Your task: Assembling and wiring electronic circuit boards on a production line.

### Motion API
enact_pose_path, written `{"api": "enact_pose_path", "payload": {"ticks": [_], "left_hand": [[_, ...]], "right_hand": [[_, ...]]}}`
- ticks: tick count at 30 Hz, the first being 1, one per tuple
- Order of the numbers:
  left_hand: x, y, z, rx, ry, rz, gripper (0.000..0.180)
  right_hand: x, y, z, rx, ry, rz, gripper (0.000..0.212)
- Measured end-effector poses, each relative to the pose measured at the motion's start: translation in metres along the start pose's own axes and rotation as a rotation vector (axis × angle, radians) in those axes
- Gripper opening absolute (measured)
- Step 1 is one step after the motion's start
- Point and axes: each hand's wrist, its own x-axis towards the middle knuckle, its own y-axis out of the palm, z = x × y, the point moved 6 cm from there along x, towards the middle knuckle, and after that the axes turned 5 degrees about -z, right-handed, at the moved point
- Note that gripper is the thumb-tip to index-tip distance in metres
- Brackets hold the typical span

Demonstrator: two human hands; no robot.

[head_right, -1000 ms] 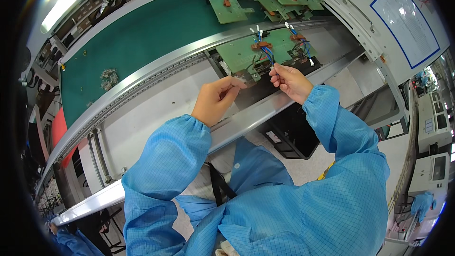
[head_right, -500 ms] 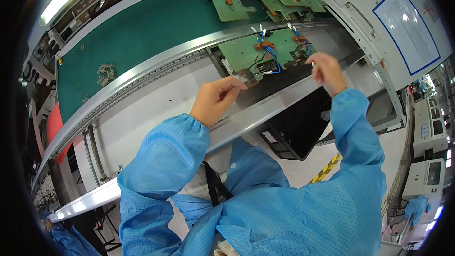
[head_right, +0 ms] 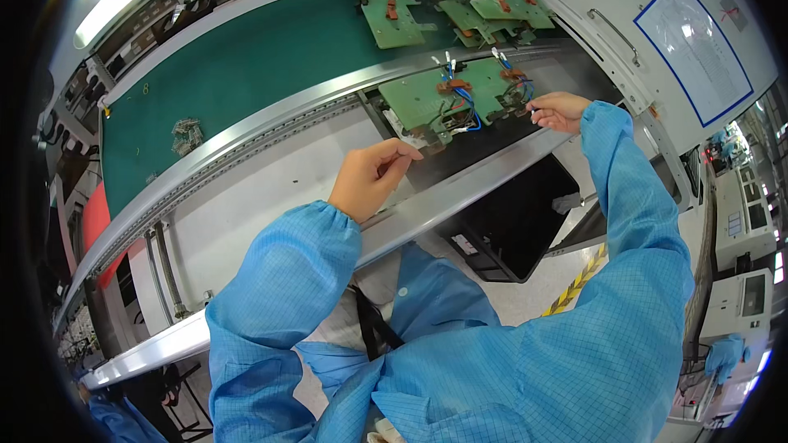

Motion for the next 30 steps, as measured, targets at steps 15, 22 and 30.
{"api": "enact_pose_path", "payload": {"ticks": [15, 22, 30], "left_hand": [[0.003, 0.01, -0.006, -0.01, 0.066, -0.029, 0.013], [0.003, 0.01, -0.006, -0.006, 0.049, -0.02, 0.013], [0.005, 0.011, -0.006, -0.019, 0.064, -0.031, 0.014]], "right_hand": [[0.04, -0.02, -0.032, 0.406, -0.181, 0.076, 0.026], [0.036, -0.012, -0.029, 0.405, -0.342, -0.004, 0.026], [0.035, -0.016, -0.036, 0.45, -0.362, -0.017, 0.024]]}}
